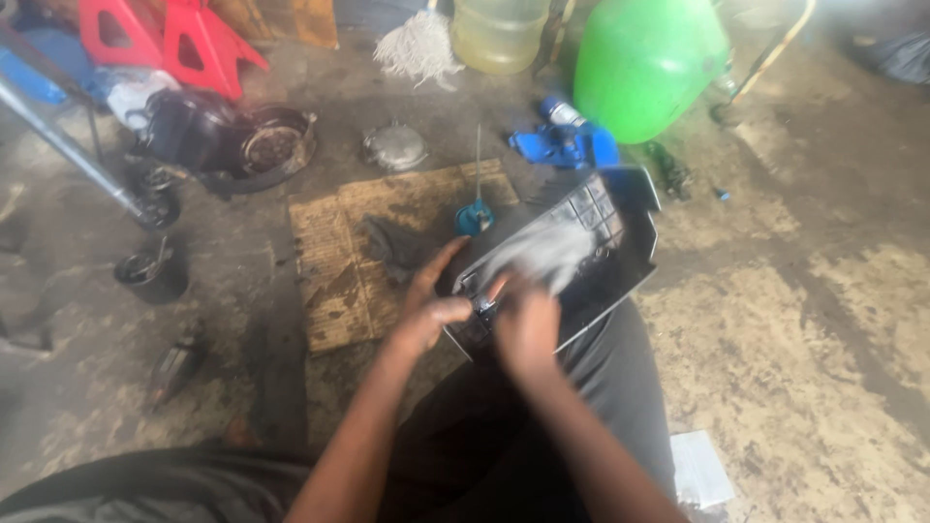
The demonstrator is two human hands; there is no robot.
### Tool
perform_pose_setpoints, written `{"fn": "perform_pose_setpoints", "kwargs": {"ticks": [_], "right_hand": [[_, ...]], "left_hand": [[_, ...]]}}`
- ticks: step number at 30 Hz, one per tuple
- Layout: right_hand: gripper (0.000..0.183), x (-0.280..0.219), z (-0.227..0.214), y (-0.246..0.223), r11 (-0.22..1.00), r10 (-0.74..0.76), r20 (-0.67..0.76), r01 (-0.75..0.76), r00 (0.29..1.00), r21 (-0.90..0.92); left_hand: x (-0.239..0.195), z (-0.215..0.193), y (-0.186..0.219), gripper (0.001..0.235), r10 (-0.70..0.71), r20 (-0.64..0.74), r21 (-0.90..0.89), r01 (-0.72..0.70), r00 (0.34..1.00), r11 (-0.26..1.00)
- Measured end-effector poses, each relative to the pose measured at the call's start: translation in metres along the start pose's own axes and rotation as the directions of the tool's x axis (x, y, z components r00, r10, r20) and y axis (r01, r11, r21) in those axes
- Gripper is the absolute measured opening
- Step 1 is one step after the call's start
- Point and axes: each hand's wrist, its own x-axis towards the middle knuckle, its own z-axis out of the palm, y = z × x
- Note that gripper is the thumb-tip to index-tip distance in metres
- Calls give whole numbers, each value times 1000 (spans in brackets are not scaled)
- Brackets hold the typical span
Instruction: The person sits on the floor and cleans a black plastic automotive part using a rag and a blue oil can. They wipe the part, spray it with oil, and continue wiping to remove grime.
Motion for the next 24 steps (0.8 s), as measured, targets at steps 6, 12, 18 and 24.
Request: {"fn": "perform_pose_setpoints", "kwargs": {"ticks": [6, 12, 18, 24], "right_hand": [[27, -9, -45, 9, 922, 86, 424, -234, 902, 310], [26, 83, -98, 65, 969, 176, -78, -159, 981, 187], [15, 24, -22, 37, 941, 221, 55, -198, 974, -274], [26, -38, -16, -28, 982, 53, 402, 27, 914, -189]], "left_hand": [[8, -1, -9, 99, 64, 1, 43, -64, 998, 997], [4, 10, 7, 99, 83, -1, 35, -83, 997, 996], [-9, 13, 18, 94, -80, -93, 15, 82, 992, 997], [-3, -2, 3, 90, 195, 49, 161, -200, 980, 967]]}}
